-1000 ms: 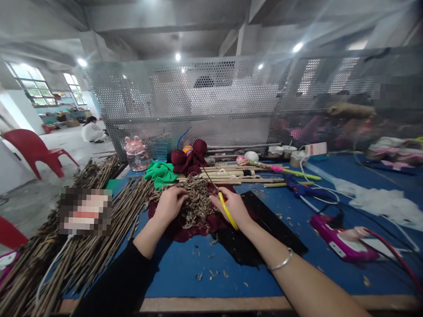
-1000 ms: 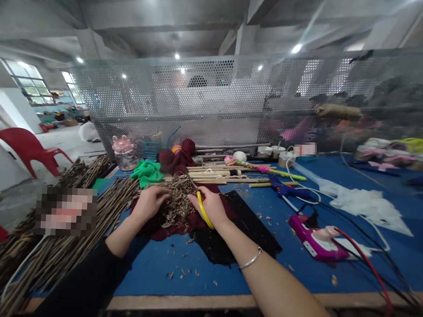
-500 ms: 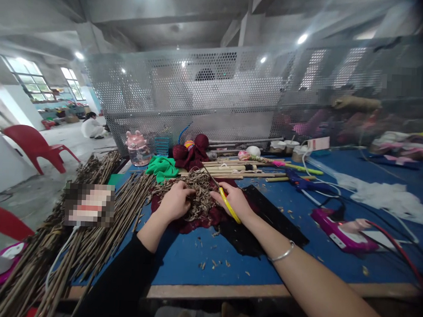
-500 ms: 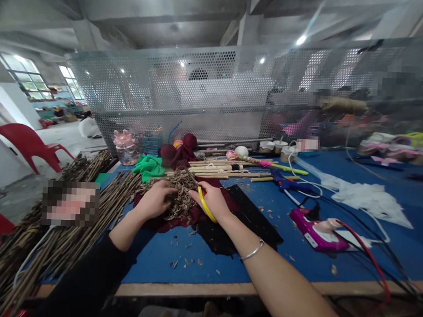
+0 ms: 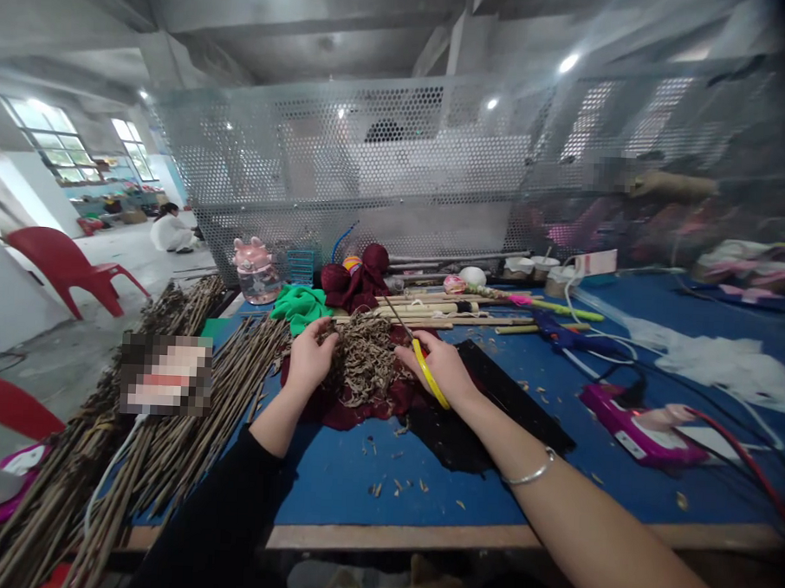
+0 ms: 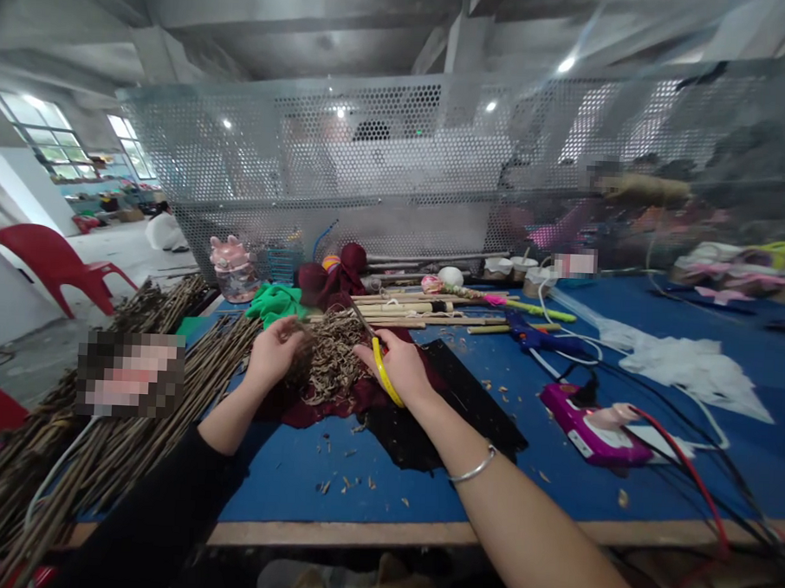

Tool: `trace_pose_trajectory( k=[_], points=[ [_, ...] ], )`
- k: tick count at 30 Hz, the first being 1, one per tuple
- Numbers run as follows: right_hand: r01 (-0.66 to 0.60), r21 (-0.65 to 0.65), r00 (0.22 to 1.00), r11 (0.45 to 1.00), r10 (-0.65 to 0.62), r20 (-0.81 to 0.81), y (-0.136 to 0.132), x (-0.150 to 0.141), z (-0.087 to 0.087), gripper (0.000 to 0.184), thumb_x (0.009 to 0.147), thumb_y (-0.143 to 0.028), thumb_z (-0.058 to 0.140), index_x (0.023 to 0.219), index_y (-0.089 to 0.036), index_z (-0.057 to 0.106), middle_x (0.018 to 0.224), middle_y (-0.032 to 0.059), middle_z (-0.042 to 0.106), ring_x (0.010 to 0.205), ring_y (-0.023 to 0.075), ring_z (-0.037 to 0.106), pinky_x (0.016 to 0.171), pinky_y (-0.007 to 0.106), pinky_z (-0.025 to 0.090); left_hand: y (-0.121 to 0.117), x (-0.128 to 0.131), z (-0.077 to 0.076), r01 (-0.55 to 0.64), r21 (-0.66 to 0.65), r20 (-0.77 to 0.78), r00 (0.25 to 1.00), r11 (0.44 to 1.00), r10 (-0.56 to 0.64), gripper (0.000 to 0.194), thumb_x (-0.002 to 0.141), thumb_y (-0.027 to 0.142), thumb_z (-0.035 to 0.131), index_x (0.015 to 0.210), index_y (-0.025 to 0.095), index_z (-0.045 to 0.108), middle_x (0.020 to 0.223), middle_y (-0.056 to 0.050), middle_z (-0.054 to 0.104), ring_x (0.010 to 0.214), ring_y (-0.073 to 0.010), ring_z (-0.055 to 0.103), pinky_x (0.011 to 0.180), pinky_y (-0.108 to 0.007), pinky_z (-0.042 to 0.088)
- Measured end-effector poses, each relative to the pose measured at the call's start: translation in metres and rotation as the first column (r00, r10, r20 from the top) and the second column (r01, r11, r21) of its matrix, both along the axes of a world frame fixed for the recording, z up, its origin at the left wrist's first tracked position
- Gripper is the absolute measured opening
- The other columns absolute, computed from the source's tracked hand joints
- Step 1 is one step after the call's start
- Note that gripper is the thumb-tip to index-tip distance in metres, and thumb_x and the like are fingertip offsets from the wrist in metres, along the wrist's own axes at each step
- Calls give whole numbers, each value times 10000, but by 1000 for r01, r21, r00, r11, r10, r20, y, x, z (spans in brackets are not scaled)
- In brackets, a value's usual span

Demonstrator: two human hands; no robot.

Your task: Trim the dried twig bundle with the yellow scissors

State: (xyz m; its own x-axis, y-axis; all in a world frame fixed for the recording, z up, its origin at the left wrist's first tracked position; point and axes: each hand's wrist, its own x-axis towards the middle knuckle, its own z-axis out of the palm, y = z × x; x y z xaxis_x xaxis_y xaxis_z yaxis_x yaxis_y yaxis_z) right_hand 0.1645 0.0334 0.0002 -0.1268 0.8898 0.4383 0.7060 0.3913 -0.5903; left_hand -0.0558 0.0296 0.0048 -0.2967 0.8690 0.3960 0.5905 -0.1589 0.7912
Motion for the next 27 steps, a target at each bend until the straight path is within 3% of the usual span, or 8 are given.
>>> trace_pose_trajectory(
  k=[3, 5, 7, 11, 15, 21, 25, 27],
  points=[
    [37, 29, 997, 999, -35, -68, 3, 3, 0, 459, 740, -549, 530, 984, -168, 608, 770, 69, 674, 677, 190, 616, 637, 257, 439, -15, 16, 7, -32, 134, -275, 959, 990, 69, 328, 748, 229, 518, 1060, 141, 567, 1056, -114, 585, 981, -203, 546, 858, -316, 416],
    [31, 35, 994, 999, -27, -108, 5, 4, 0, 433, 748, -539, 527, 969, -175, 608, 816, 71, 675, 715, 191, 622, 675, 263, 447, -28, 34, 10, 137, 2, -395, 910, 991, -126, 220, 793, 277, 460, 891, 174, 628, 876, -79, 636, 827, -185, 589, 772, -295, 441],
    [8, 32, 993, 999, -4, -119, 7, 4, -1, 414, 754, -539, 520, 946, -183, 608, 827, 68, 676, 725, 191, 624, 687, 266, 450, -40, 51, 9, 252, -238, -496, 799, 938, -340, 266, 763, 395, 505, 730, 179, 658, 726, -86, 643, 709, -208, 599, 702, -313, 447],
    [2, 23, 994, 1000, 0, -111, 6, 3, -3, 408, 748, -539, 527, 940, -187, 604, 795, 68, 676, 703, 191, 625, 663, 262, 450, -48, 63, 3, 164, -342, -562, 753, 925, -341, 251, 708, 393, 572, 740, 166, 675, 741, -120, 652, 725, -239, 610, 669, -312, 440],
    [-18, 20, 995, 1000, 20, -99, 4, 1, -4, 384, 751, -519, 534, 940, -191, 600, 761, 56, 674, 663, 178, 618, 631, 248, 441, -42, 53, 0, 190, -357, -482, 801, 915, -355, 235, 687, 367, 596, 827, 200, 685, 760, -88, 666, 718, -217, 614, 644, -282, 435],
    [-31, 13, 996, 999, 32, -88, 1, 0, -2, 365, 752, -492, 542, 943, -187, 603, 766, 56, 677, 644, 168, 614, 628, 241, 436, -39, 49, -4, 239, -371, -388, 838, 897, -384, 128, 674, 243, 559, 703, 202, 676, 668, -48, 657, 636, -173, 582, 594, -256, 405],
    [-27, 9, 996, 1000, 27, -82, 0, 0, 0, 362, 750, -480, 544, 952, -186, 608, 767, 56, 680, 631, 165, 611, 624, 239, 434, -32, 47, -5, 292, -300, -13, 951, 908, -310, 143, 695, 255, 519, 643, 167, 619, 551, -4, 585, 496, -104, 498, 491, -208, 367],
    [-33, 1, 997, 999, 33, -74, 0, -1, 1, 356, 751, -474, 544, 953, -188, 609, 761, 54, 679, 632, 166, 610, 622, 237, 432, -27, 45, -5, 292, -278, 233, 945, 915, -230, 167, 701, 307, 529, 688, 158, 601, 537, 10, 559, 460, -88, 472, 434, -188, 342]
  ],
)
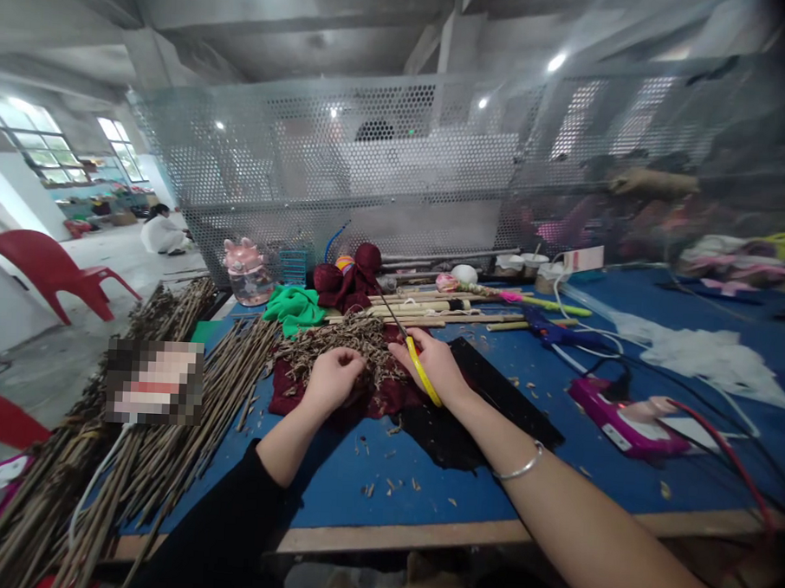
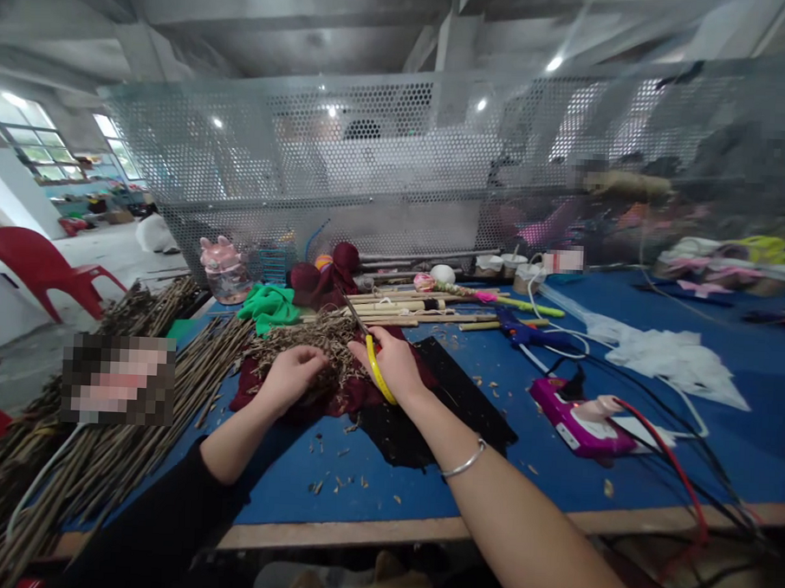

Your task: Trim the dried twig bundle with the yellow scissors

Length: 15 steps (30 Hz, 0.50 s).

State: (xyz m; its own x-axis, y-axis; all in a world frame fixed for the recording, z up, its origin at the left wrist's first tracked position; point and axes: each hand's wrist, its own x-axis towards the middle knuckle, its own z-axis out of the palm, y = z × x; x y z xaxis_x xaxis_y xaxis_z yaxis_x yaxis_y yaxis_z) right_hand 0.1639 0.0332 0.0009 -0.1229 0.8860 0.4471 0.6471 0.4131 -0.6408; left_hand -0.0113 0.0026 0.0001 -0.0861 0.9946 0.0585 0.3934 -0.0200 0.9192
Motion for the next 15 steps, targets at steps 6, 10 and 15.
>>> trace_pose_trajectory(
  k=[6, 10, 15],
  points=[
    [3, -37, 998, 999, -1, 70, -1, 1, 0, 369, 742, -495, 547, 963, -203, 596, 753, 48, 667, 661, 177, 607, 620, 241, 415, 11, -12, 2, -120, -57, 348, 928, 991, 133, 220, 634, 315, 633, 745, 138, 565, 551, 21, 549, 474, -78, 501, 424, -173, 382],
    [-62, -101, 977, 993, 81, 198, -4, 2, 0, 481, 688, -533, 599, 1045, -215, 550, 796, 39, 651, 677, 173, 592, 603, 239, 387, 15, -17, 2, -128, -11, 435, 892, 992, 120, 281, 622, 352, 653, 765, 121, 584, 609, 10, 573, 493, -64, 504, 480, -181, 421],
    [-198, -113, 939, 974, 222, 264, -11, 0, 2, 548, 629, -574, 636, 1039, -218, 556, 906, 59, 632, 763, 182, 583, 634, 242, 382, 12, -13, 3, -30, 11, 469, 883, 999, 21, 317, 596, 372, 669, 778, 121, 606, 608, 9, 579, 519, -76, 527, 534, -203, 444]
  ],
)
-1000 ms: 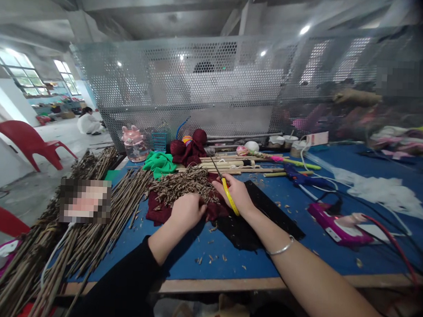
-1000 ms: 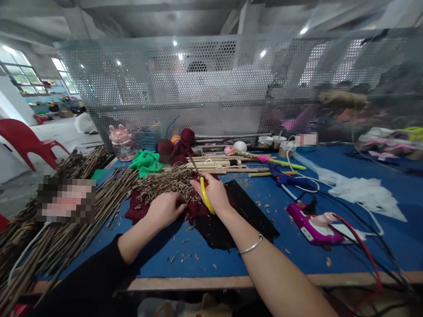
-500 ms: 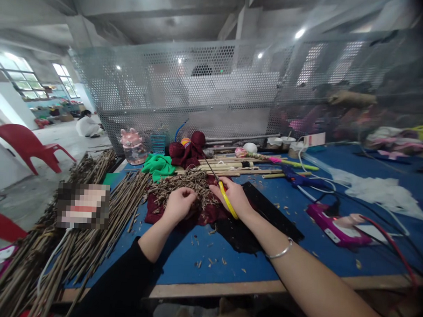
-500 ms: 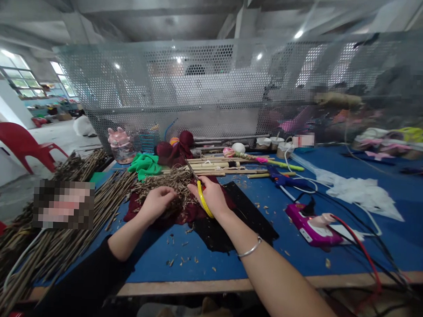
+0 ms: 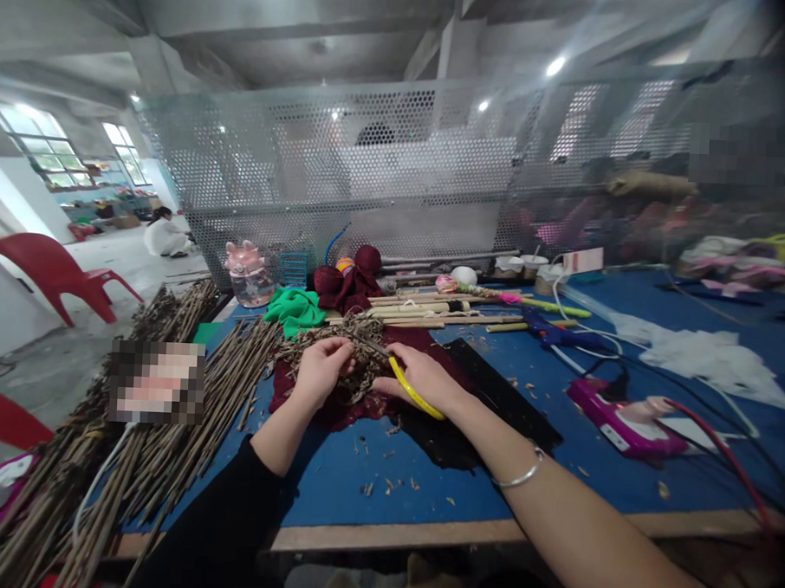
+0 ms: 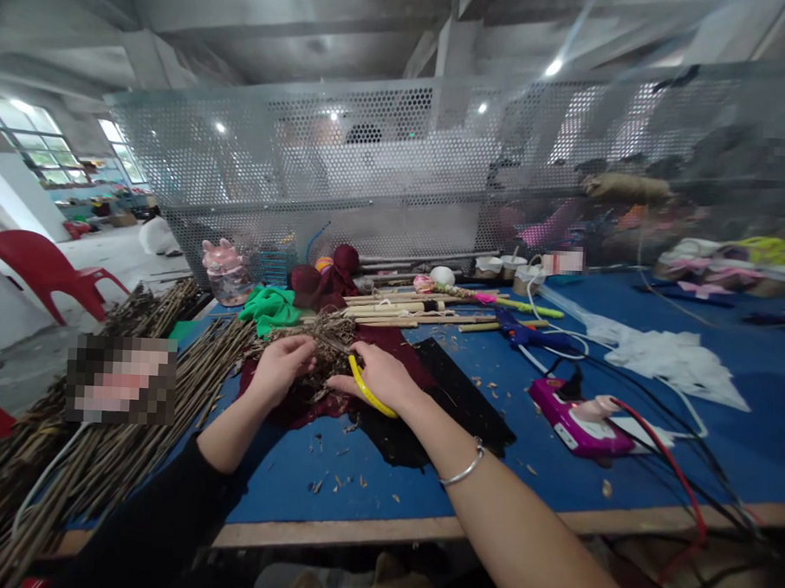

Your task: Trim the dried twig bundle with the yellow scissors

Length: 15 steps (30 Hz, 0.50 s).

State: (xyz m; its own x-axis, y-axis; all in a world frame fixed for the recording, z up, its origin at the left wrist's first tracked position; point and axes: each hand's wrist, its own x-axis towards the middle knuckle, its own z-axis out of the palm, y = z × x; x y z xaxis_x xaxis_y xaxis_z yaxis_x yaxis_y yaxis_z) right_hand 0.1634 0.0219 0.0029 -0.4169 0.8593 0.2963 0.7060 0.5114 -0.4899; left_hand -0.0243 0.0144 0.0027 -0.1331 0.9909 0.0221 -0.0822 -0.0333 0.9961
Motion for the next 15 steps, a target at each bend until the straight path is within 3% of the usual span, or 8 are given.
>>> trace_pose_trajectory(
  k=[7, 15],
  points=[
    [43, -24, 997, 999, -41, 72, -3, 1, 4, 478, 687, -644, 531, 907, -229, 619, 708, 47, 648, 609, 173, 567, 532, 229, 320, -4, 3, 2, 45, 1, -102, 994, 999, -45, 284, 601, 362, 658, 748, 120, 635, 581, 6, 581, 489, -77, 504, 497, -194, 406],
    [-23, -108, 995, 994, 33, 99, -8, 1, 12, 497, 732, -661, 453, 684, -188, 600, 613, 33, 612, 522, 127, 497, 471, 215, 262, 2, -6, -10, 1, 12, -250, 968, 1000, 2, 229, 638, 326, 608, 736, 124, 654, 565, -1, 587, 455, -74, 477, 464, -190, 377]
  ],
)
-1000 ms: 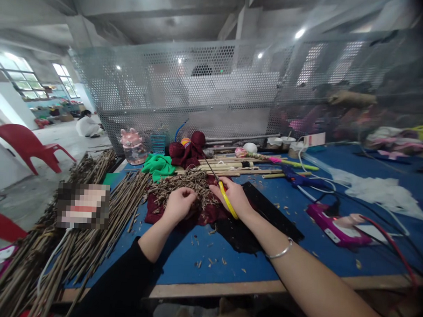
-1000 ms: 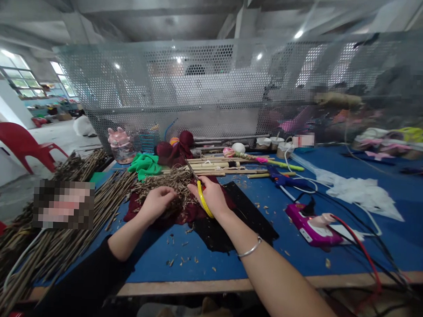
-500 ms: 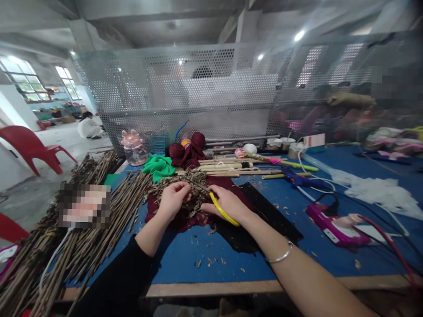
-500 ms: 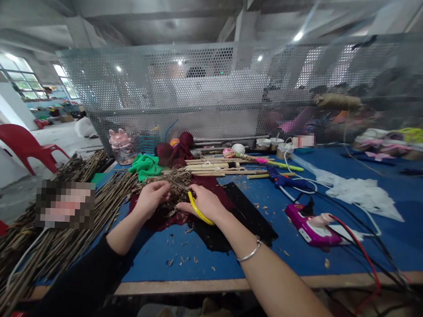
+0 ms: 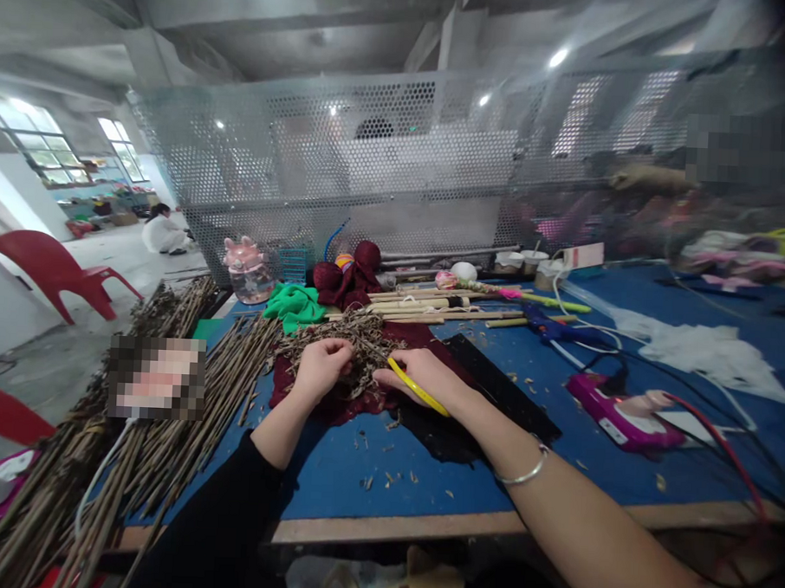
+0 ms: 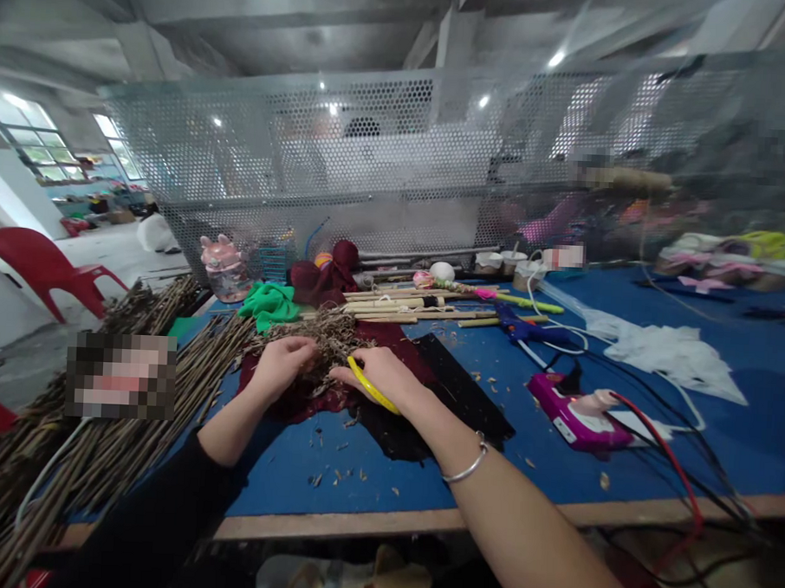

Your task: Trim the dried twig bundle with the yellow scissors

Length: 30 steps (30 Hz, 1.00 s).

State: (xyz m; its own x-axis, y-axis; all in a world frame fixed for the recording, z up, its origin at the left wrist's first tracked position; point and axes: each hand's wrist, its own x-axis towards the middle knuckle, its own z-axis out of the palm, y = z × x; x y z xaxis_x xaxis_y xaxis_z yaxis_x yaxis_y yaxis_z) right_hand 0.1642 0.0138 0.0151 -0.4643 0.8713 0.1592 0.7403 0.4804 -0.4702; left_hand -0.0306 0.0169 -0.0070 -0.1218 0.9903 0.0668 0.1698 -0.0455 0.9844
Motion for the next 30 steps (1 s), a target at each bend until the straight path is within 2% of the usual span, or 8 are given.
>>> trace_pose_trajectory(
  k=[3, 8, 12, 15, 20, 24, 27, 30],
  points=[
    [24, -1, 999, 1000, -24, 48, -1, -1, 1, 516, 754, -666, 411, 691, -187, 593, 628, 44, 615, 545, 139, 519, 488, 221, 267, 1, 0, 1, -27, -18, 64, 998, 999, 29, 246, 628, 344, 629, 736, 125, 658, 551, 1, 579, 454, -72, 472, 465, -190, 377],
    [64, 34, 990, 997, -68, 126, -4, -3, 2, 561, 704, -689, 465, 993, -218, 560, 804, 63, 646, 729, 207, 596, 557, 233, 301, -1, 7, 8, -24, -72, 362, 931, 997, 49, 298, 549, 328, 711, 745, 114, 644, 582, 2, 589, 511, -70, 512, 544, -198, 428],
    [52, 30, 991, 998, -55, 120, -6, -5, 0, 592, 724, -686, 438, 1090, -230, 532, 856, 73, 652, 797, 230, 605, 602, 247, 331, -4, 12, 11, 46, -43, 377, 926, 998, -26, 298, 547, 314, 723, 740, 101, 643, 573, -1, 592, 520, -67, 519, 548, -191, 432],
    [65, 32, 992, 997, -68, 108, -4, -5, -1, 589, 711, -699, 440, 1053, -236, 567, 807, 69, 656, 728, 218, 601, 578, 245, 330, -6, 13, 12, 39, -55, 373, 928, 998, -16, 321, 527, 331, 740, 722, 98, 638, 579, -9, 602, 524, -70, 529, 546, -194, 436],
    [33, 24, 998, 999, -34, 44, -4, -3, 1, 514, 714, -689, 445, 802, -215, 623, 679, 43, 627, 562, 146, 530, 496, 221, 276, -3, 11, 10, 22, -82, 370, 929, 996, 10, 324, 508, 327, 753, 710, 109, 623, 559, 1, 599, 489, -63, 519, 526, -192, 426],
    [-9, 8, 1000, 1000, 9, 19, -7, -3, 4, 535, 735, -678, 417, 643, -180, 587, 559, 28, 566, 482, 113, 441, 458, 218, 239, 0, 7, 6, 4, -82, 224, 975, 997, 15, 263, 574, 327, 708, 719, 119, 638, 573, -8, 610, 496, -76, 524, 534, -207, 426],
    [3, 17, 1000, 1000, -3, 4, -4, -2, 5, 511, 732, -656, 445, 615, -175, 572, 547, 27, 560, 469, 105, 419, 467, 215, 248, -3, -2, 11, -32, -22, -104, 994, 999, 30, 251, 647, 340, 640, 788, 134, 662, 601, -23, 629, 500, -100, 526, 524, -225, 411],
    [61, 80, 998, 995, -60, -23, 3, 1, 3, 462, 730, -627, 476, 631, -185, 570, 556, 26, 569, 477, 110, 431, 494, 215, 274, -10, -13, 21, -6, 122, -487, 871, 992, 65, 284, 656, 401, 622, 797, 159, 672, 629, -23, 640, 547, -121, 537, 542, -230, 385]
  ],
)
